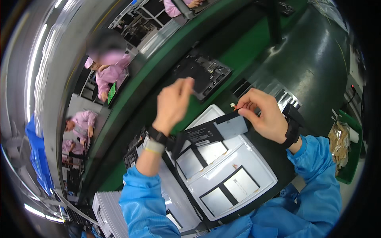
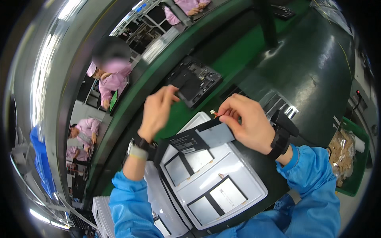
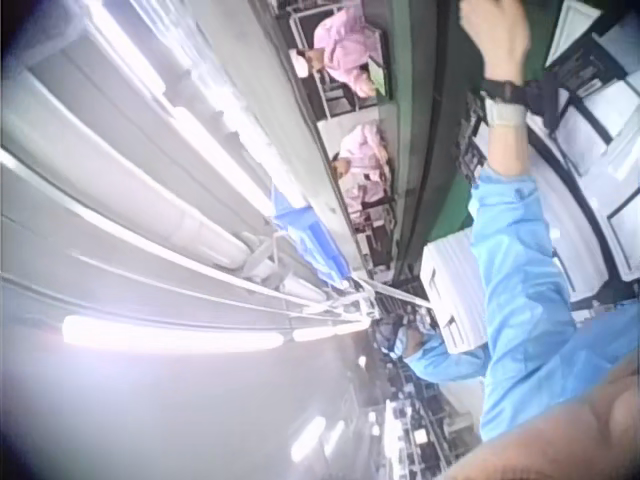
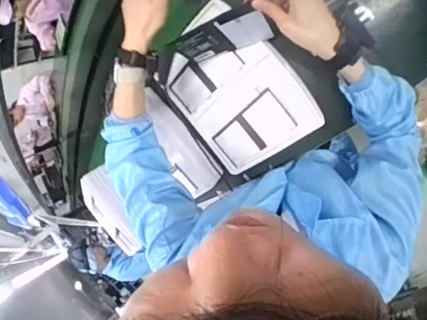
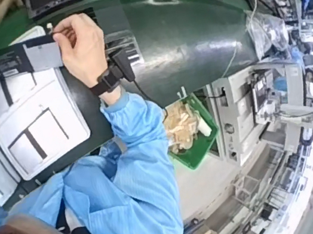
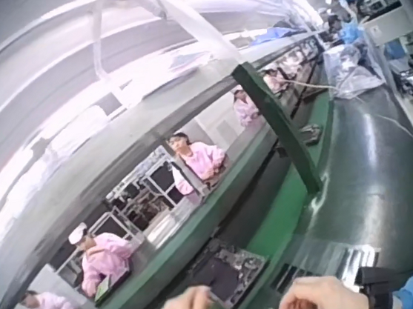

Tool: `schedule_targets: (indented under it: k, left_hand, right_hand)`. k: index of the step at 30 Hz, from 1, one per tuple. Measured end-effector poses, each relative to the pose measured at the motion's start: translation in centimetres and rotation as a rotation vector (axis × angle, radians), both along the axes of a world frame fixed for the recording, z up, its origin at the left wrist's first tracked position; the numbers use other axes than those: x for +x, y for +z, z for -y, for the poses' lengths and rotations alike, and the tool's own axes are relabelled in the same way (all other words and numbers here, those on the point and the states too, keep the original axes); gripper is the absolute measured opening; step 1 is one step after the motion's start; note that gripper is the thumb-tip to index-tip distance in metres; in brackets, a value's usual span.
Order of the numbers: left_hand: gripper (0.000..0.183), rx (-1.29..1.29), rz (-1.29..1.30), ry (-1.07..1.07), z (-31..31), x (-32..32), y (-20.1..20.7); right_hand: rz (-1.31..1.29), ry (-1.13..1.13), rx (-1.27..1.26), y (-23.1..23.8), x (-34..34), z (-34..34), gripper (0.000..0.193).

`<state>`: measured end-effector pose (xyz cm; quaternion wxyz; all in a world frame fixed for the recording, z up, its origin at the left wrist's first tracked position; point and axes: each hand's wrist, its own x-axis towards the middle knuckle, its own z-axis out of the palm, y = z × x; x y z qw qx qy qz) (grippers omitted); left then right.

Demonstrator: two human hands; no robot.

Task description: The recorder peels protective tape and installs lithium-ion batteries into laptop chassis on a factory assembly line.

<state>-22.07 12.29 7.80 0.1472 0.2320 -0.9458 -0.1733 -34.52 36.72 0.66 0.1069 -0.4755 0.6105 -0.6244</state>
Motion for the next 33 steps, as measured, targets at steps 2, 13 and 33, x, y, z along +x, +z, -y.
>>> schedule_targets:
  k: [2,13,33]
  left_hand:
    - [0.053,-0.129,0.033,0.096,5.0,-2.8,-1.1]
    - [0.065,-0.150,-0.038,0.073,23.2,-8.6,-14.5]
    - [0.059,-0.416,0.278,0.346,7.2,1.0,-6.6]
  right_hand:
    - [0.018,-0.039,0.043,0.0,-0.1,-0.3,0.011]
    - [-0.167,-0.144,-0.028,0.1,0.3,-1.2,0.021]
    - [-0.144,-0.146,-0.051,1.0,0.8,-0.7,0.018]
